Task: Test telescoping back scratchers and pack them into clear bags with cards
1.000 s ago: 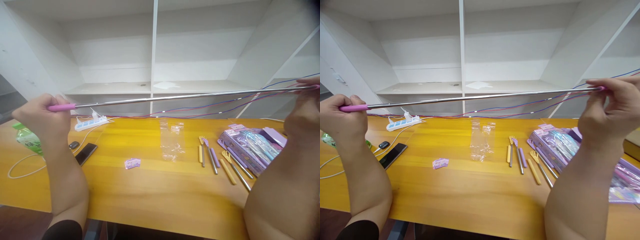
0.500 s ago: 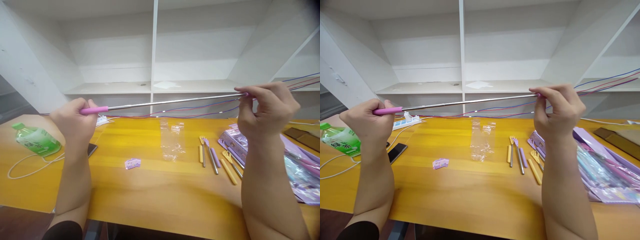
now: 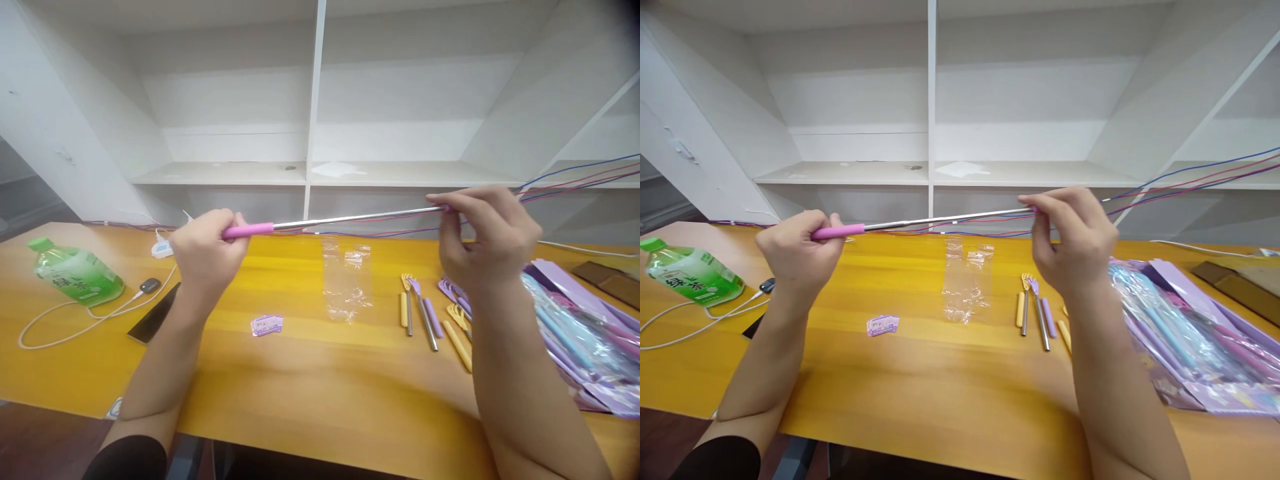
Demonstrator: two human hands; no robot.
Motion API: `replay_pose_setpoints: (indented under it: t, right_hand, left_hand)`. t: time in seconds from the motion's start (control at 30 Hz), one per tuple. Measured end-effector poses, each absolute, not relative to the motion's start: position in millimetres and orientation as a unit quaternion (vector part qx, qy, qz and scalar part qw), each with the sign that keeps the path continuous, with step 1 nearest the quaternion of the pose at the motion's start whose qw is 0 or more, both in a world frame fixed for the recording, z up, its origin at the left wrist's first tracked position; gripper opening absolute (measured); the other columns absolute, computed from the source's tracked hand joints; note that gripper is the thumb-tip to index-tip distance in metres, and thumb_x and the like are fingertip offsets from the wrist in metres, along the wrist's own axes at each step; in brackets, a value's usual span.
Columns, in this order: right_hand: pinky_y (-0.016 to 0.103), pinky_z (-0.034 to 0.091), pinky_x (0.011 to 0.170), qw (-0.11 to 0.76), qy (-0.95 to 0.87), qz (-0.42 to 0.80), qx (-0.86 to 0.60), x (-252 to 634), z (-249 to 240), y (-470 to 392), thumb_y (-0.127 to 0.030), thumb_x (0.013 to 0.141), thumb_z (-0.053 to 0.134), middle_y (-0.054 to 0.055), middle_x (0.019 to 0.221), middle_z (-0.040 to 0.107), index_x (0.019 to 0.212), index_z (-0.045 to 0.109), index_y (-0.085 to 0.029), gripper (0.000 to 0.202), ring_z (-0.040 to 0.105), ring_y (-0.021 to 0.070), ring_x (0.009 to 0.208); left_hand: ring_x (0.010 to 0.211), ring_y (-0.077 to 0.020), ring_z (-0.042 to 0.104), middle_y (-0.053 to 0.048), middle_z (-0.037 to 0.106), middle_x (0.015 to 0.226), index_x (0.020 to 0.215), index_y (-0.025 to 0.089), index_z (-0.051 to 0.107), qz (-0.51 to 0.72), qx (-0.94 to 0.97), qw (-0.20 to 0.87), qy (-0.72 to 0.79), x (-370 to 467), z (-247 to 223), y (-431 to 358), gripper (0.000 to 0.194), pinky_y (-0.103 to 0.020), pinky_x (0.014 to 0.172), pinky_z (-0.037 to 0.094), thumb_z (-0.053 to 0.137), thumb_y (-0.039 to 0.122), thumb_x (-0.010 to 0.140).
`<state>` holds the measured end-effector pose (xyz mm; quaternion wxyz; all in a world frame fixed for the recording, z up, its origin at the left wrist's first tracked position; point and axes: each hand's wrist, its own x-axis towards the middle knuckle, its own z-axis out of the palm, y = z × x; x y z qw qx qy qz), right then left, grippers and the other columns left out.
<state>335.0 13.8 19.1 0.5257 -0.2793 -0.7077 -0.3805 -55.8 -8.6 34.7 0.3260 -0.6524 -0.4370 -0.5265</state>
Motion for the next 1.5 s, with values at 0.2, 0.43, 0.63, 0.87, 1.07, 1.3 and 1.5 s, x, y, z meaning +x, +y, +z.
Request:
replay_pose_setpoints:
  t: [0.2,0.43,0.63,0.87,1.07,1.3,1.5]
  right_hand:
    - [0.038,0.060,0.078,0.517,-0.743,-0.326,-0.273,312,5,16,-0.001,0.097,0.062,0.006,0.102,0.074,0.132,0.073,-0.030,0.046,0.071,0.0226,0.092]
    - [0.040,0.058,0.078,0.518,-0.741,-0.319,-0.286,314,6,12,-0.003,0.099,0.060,0.007,0.103,0.074,0.133,0.073,-0.032,0.047,0.070,0.0238,0.092]
    - [0.041,0.058,0.077,0.513,-0.742,-0.326,-0.282,307,10,3,-0.004,0.099,0.060,0.006,0.103,0.074,0.135,0.072,-0.033,0.048,0.070,0.0234,0.090]
    - [0.041,0.057,0.075,0.503,-0.768,-0.322,-0.231,268,14,-29,0.008,0.092,0.057,0.007,0.104,0.076,0.143,0.065,-0.029,0.064,0.069,0.0234,0.089]
    - [0.042,0.060,0.078,0.487,-0.780,-0.308,-0.244,268,17,-38,0.006,0.093,0.056,0.008,0.107,0.077,0.149,0.060,-0.029,0.067,0.070,0.0243,0.092]
    - [0.040,0.061,0.082,0.470,-0.797,-0.294,-0.238,271,16,-35,0.006,0.095,0.055,0.010,0.108,0.075,0.142,0.059,-0.022,0.056,0.069,0.0229,0.094]
    - [0.040,0.061,0.080,0.464,-0.799,-0.297,-0.241,271,16,-36,0.006,0.095,0.055,0.010,0.107,0.075,0.140,0.059,-0.023,0.053,0.068,0.0231,0.093]
  left_hand:
    - [0.053,-0.0121,0.024,0.005,0.027,0.054,0.062,0.022,0.031,-0.502,-0.695,0.315,-0.408,-42,22,-4,0.042,-0.033,0.053,0.017,0.068,0.015,0.083]
    - [0.053,-0.0118,0.023,0.006,0.028,0.054,0.062,0.021,0.034,-0.518,-0.680,0.336,-0.395,-41,24,-5,0.041,-0.032,0.051,0.017,0.069,0.013,0.082]
    - [0.055,-0.0122,0.022,0.005,0.027,0.055,0.063,0.021,0.031,-0.521,-0.682,0.308,-0.410,-34,19,-7,0.044,-0.032,0.052,0.017,0.069,0.016,0.085]
    - [0.052,-0.0103,0.030,0.006,0.037,0.054,0.063,0.021,0.040,-0.502,-0.747,0.232,-0.370,-3,-1,-21,0.034,-0.027,0.051,0.024,0.066,0.014,0.084]
    - [0.052,-0.0101,0.027,0.007,0.033,0.055,0.064,0.021,0.036,-0.491,-0.761,0.224,-0.360,-4,1,-21,0.038,-0.027,0.050,0.023,0.065,0.013,0.086]
    - [0.053,-0.0104,0.028,0.007,0.033,0.054,0.064,0.021,0.035,-0.480,-0.764,0.243,-0.357,-11,5,-18,0.037,-0.028,0.051,0.023,0.064,0.012,0.084]
    - [0.054,-0.0113,0.027,0.006,0.034,0.055,0.064,0.022,0.035,-0.480,-0.764,0.256,-0.347,-10,3,-17,0.034,-0.029,0.051,0.023,0.061,0.010,0.082]
